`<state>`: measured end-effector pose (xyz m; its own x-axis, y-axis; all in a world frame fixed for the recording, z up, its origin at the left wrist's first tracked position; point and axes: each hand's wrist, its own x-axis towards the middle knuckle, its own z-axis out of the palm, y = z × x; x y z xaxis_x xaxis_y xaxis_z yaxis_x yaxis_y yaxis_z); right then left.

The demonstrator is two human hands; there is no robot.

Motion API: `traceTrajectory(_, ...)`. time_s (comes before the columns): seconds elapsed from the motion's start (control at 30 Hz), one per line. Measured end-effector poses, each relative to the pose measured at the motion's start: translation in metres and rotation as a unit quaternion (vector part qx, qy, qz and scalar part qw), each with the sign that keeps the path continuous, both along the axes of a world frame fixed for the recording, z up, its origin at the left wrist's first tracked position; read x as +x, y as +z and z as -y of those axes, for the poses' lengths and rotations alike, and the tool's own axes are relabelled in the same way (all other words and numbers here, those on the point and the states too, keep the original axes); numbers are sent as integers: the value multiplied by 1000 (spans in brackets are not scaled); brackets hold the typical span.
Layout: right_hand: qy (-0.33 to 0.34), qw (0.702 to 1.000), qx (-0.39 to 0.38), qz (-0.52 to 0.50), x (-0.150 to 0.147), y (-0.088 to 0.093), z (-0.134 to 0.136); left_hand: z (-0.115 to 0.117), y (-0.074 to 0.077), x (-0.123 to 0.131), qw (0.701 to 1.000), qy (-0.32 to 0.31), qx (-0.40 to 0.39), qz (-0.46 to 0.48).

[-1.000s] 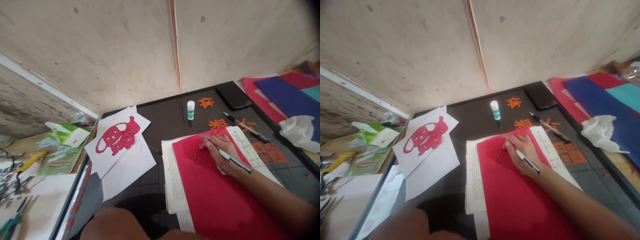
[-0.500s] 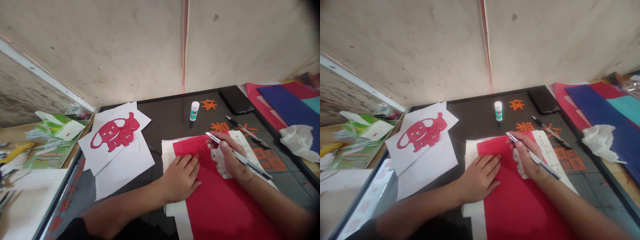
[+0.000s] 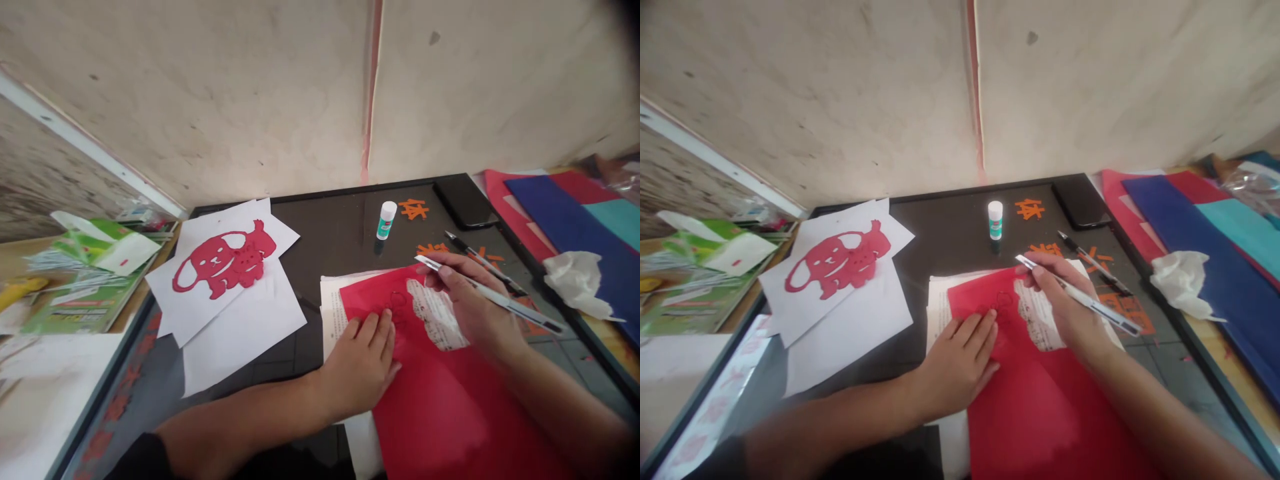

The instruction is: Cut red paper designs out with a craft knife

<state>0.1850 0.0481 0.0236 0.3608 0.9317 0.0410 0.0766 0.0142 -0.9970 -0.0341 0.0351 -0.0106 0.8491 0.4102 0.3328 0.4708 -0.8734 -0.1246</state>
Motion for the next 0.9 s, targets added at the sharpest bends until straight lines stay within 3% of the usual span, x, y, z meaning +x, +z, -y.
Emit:
traceTrajectory(0.17,27,996,-83,36,9,33,5,1,-1,-1,1000,22,4,0)
traceTrajectory(0.27,25,996,-76,-34,2,37,8,0,0,-2,1000,23,-8,1)
traceTrajectory(0.4,51,992,-70,-91,-20,19,9,-2,1,-4,1000,18,-15,4)
traceTrajectory(0.6,111,985,-78,104,-31,-17,11,-5,2,-8,999,0,-30,33)
traceTrajectory(0.77,105,968,-60,219,-26,-21,13,-6,5,-10,999,-11,-27,15)
traceTrajectory(0.9,123,961,-64,241,-27,-20,13,-7,7,-11,999,-10,-39,7)
